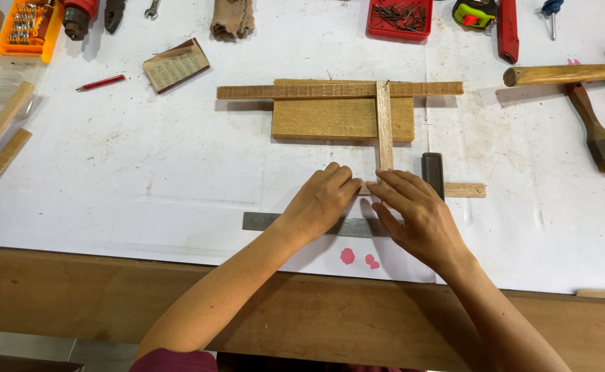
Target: The person aligns wooden strips on a workbench, uses a try square and pencil to mark measurement lines, positions a crossbar against the frame, hammers nails to fasten the joint, then sands a wooden strip with a sanding block.
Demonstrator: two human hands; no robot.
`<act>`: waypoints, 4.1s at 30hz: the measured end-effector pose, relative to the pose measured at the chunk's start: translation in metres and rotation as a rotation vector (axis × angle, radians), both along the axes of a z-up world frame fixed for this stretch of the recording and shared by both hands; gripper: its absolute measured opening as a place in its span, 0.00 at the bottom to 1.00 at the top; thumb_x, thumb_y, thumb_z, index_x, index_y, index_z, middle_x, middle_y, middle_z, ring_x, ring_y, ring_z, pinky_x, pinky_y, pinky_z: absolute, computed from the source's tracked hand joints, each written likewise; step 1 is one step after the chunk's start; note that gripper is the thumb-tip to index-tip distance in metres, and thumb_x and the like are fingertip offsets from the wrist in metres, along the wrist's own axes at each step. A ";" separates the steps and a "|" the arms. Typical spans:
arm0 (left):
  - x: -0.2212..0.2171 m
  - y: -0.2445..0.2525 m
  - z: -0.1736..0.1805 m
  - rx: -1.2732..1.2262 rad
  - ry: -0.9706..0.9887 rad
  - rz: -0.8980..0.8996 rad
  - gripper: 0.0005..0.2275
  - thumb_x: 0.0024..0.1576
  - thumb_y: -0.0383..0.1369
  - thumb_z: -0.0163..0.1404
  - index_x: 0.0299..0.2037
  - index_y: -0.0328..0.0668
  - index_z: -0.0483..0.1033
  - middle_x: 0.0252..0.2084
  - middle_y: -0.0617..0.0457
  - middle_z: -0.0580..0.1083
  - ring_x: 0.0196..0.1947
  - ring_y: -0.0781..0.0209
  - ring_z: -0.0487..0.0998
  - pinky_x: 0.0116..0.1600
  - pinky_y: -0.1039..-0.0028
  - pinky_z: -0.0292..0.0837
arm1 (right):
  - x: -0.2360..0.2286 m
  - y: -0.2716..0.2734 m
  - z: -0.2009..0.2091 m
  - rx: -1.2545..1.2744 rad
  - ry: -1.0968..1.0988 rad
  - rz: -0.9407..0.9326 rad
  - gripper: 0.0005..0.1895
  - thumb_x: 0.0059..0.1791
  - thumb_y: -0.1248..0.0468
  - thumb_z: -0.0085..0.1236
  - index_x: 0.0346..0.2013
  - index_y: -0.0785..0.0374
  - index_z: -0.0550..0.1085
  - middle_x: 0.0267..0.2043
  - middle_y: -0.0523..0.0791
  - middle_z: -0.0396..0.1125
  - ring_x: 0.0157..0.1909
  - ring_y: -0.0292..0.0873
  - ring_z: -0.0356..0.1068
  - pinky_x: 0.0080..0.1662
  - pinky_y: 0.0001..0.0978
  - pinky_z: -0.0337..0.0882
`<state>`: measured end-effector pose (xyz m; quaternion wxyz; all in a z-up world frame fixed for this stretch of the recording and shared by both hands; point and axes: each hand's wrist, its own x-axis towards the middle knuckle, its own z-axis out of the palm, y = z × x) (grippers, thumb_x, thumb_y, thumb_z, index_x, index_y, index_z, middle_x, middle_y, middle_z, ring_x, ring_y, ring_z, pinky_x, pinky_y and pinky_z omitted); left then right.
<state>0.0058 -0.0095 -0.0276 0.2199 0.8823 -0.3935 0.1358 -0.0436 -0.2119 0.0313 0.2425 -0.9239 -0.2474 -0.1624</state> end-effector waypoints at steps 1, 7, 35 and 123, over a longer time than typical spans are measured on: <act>-0.001 -0.001 0.005 0.001 -0.001 0.002 0.10 0.55 0.21 0.55 0.47 0.33 0.79 0.40 0.53 0.74 0.43 0.60 0.75 0.43 0.73 0.76 | 0.001 0.000 -0.001 0.001 -0.001 0.002 0.16 0.46 0.68 0.65 0.49 0.64 0.79 0.56 0.51 0.73 0.59 0.53 0.71 0.58 0.44 0.73; 0.001 -0.008 0.012 -0.077 0.006 -0.010 0.12 0.52 0.26 0.58 0.45 0.28 0.79 0.38 0.48 0.71 0.39 0.56 0.73 0.41 0.69 0.74 | 0.005 -0.003 -0.010 -0.048 0.015 -0.008 0.20 0.45 0.69 0.64 0.52 0.65 0.78 0.58 0.52 0.72 0.61 0.54 0.70 0.59 0.45 0.72; -0.027 0.018 0.026 0.071 0.097 -0.052 0.22 0.50 0.42 0.60 0.44 0.27 0.77 0.41 0.45 0.72 0.42 0.53 0.74 0.44 0.66 0.75 | -0.012 0.008 -0.012 -0.122 0.077 0.093 0.14 0.44 0.62 0.66 0.43 0.64 0.80 0.49 0.48 0.74 0.53 0.49 0.71 0.54 0.41 0.74; 0.122 0.034 0.097 -0.423 0.321 -0.141 0.19 0.49 0.27 0.64 0.52 0.49 0.80 0.47 0.55 0.82 0.46 0.67 0.83 0.53 0.76 0.80 | 0.100 -0.027 0.023 -0.153 -0.499 -0.290 0.17 0.54 0.67 0.73 0.56 0.53 0.81 0.59 0.41 0.72 0.58 0.45 0.67 0.59 0.41 0.64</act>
